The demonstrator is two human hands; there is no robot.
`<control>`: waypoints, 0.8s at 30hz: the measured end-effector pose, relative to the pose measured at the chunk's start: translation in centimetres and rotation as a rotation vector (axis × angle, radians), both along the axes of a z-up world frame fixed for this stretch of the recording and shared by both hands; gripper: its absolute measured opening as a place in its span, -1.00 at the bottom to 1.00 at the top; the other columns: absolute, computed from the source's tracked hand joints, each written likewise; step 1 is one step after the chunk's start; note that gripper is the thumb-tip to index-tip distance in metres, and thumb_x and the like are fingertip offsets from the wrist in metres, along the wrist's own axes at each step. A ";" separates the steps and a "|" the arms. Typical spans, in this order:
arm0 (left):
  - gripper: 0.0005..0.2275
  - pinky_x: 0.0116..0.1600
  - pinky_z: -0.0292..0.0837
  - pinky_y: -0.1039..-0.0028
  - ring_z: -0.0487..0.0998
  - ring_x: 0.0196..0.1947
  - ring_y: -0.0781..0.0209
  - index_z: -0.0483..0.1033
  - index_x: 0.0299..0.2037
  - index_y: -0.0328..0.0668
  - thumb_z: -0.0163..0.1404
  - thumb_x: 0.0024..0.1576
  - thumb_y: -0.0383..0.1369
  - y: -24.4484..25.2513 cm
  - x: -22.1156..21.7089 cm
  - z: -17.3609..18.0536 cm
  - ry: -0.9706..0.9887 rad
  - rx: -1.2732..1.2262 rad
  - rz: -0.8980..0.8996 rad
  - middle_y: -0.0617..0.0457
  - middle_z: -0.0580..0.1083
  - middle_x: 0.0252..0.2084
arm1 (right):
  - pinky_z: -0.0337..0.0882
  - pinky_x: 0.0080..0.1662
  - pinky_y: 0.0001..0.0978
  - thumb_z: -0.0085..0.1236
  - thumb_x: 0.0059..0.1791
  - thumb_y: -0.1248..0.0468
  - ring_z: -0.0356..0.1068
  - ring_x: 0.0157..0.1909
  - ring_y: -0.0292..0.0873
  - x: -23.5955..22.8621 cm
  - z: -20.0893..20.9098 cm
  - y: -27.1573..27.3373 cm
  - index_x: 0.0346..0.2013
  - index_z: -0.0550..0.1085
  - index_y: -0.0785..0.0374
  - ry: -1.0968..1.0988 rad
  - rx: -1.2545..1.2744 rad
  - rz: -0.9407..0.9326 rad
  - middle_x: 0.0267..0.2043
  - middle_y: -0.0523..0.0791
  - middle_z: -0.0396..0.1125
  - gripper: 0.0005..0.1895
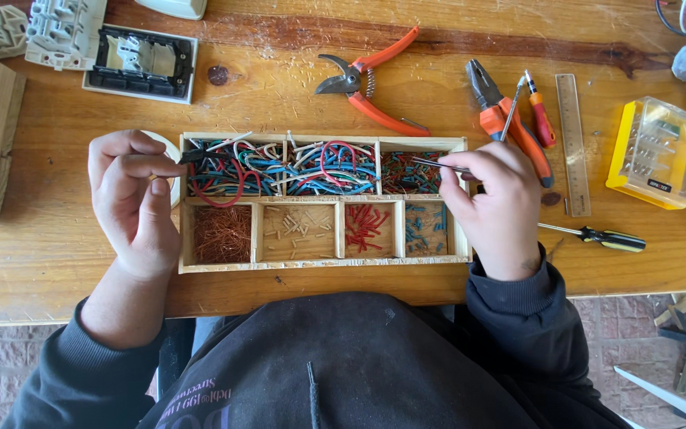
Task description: The person strips insulation from multiple colored wires using a small metal tool. They repeatedly insert the tool into wire ends, rotate it, and pull to remove the insulation, then place the stripped wires into a compartmentalized wooden box.
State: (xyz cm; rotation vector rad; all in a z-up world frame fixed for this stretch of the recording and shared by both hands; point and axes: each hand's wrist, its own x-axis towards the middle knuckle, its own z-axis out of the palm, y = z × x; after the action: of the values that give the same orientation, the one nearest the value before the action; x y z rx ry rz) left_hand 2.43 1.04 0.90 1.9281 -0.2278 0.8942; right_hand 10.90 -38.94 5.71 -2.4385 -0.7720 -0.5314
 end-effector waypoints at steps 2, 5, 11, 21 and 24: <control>-0.61 0.32 0.34 0.16 0.39 0.11 -0.04 0.55 -0.12 -0.39 -0.17 0.51 -0.17 0.0 -0.1 -0.1 0.010 0.002 0.014 -0.23 0.34 0.05 | 0.42 -0.03 -0.12 0.41 0.08 0.49 0.41 -0.16 0.01 0.2 -0.5 0.2 -0.17 0.68 0.31 -0.051 -0.020 0.008 -0.23 -0.05 0.46 -0.93; -0.61 0.32 0.33 0.16 0.39 0.11 -0.04 0.55 -0.12 -0.38 -0.16 0.50 -0.16 0.0 0.0 -0.4 0.012 -0.007 0.022 -0.22 0.34 0.05 | 0.33 -0.08 -0.08 0.47 0.06 0.46 0.38 -0.23 -0.01 0.9 -0.9 0.1 -0.18 0.71 0.22 -0.109 -0.086 0.033 -0.29 -0.10 0.45 -0.90; -0.61 0.34 0.33 0.16 0.38 0.13 -0.04 0.56 -0.12 -0.37 -0.15 0.51 -0.15 0.0 -0.1 -0.6 0.021 -0.015 0.028 -0.20 0.34 0.07 | 0.31 -0.08 -0.10 0.43 0.07 0.45 0.40 -0.21 -0.04 1.1 -0.9 0.8 -0.23 0.67 0.16 -0.115 -0.116 0.054 -0.28 -0.14 0.47 -0.88; -0.60 0.33 0.33 0.16 0.38 0.12 -0.04 0.55 -0.12 -0.38 -0.16 0.51 -0.14 0.0 -0.1 -0.5 0.021 -0.015 0.024 -0.21 0.34 0.07 | 0.37 -0.09 -0.13 0.36 0.11 0.51 0.42 -0.25 -0.05 1.4 -0.6 0.3 -0.22 0.66 0.29 -0.027 -0.019 0.104 -0.28 -0.09 0.49 -0.91; -0.61 0.34 0.32 0.16 0.39 0.13 -0.04 0.55 -0.12 -0.37 -0.15 0.50 -0.15 0.0 -0.1 -0.5 0.026 -0.024 0.026 -0.21 0.34 0.06 | 0.38 0.03 -0.18 0.33 0.15 0.46 0.42 -0.11 -0.04 1.5 -0.6 -0.7 -0.12 0.69 0.28 0.130 0.082 0.080 -0.16 -0.06 0.49 -0.93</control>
State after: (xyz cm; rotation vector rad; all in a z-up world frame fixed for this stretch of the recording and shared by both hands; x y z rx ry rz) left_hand 2.35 1.08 0.38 1.9231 -0.1769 0.8846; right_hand 12.39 -39.62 5.15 -2.3302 -0.7747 -0.3634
